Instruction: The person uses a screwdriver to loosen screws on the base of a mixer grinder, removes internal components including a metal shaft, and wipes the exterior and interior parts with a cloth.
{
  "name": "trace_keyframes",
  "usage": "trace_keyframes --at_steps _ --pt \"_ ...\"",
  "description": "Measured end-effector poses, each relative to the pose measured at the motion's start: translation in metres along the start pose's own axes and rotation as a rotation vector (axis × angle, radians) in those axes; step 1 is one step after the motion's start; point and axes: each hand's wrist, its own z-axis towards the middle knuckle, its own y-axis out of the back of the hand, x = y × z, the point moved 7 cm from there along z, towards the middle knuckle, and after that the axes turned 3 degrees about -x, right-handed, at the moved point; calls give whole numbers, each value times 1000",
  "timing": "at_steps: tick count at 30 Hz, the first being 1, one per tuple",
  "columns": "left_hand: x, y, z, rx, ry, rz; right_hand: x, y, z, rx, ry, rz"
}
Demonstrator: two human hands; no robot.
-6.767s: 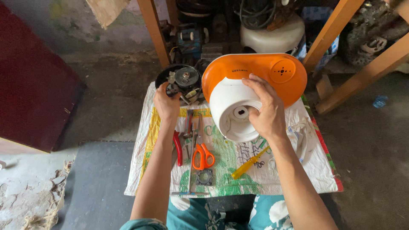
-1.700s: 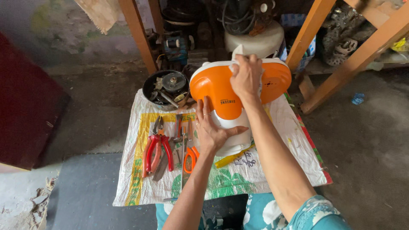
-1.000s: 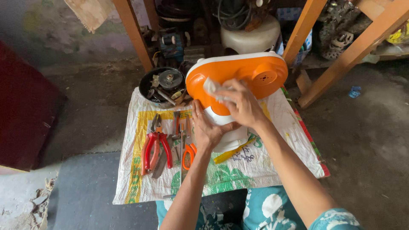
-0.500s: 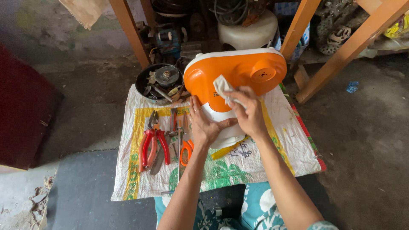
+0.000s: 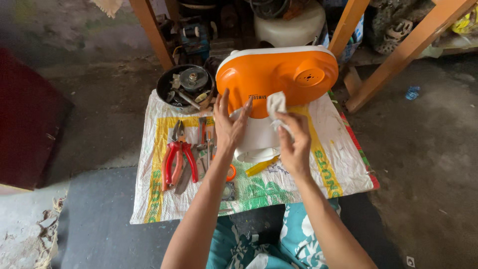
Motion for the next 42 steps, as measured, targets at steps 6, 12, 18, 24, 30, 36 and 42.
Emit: trace_keyframes --at_steps 6,12,18,24,30,36,42 --pt "-38 -24 56 163 -315 202 48 -7 -12 50 290 -373" --pt "-25 -28 53 202 -270 3 2 3 16 -23 -46 -188" --pt "-8 -23 61 167 -357 -79 67 -42 -22 182 404 -435" --pt "-13 -15 57 173 -272 -119 18 -23 4 182 238 -284" --pt "-27 -17 49 176 -232 -132 -66 0 7 -93 -117 -14" --pt "-16 -13 52 199 -187 -301 -9 2 -31 69 4 -87" --pt "-9 -8 49 205 -100 -432 -60 34 -6 -45 -92 -400"
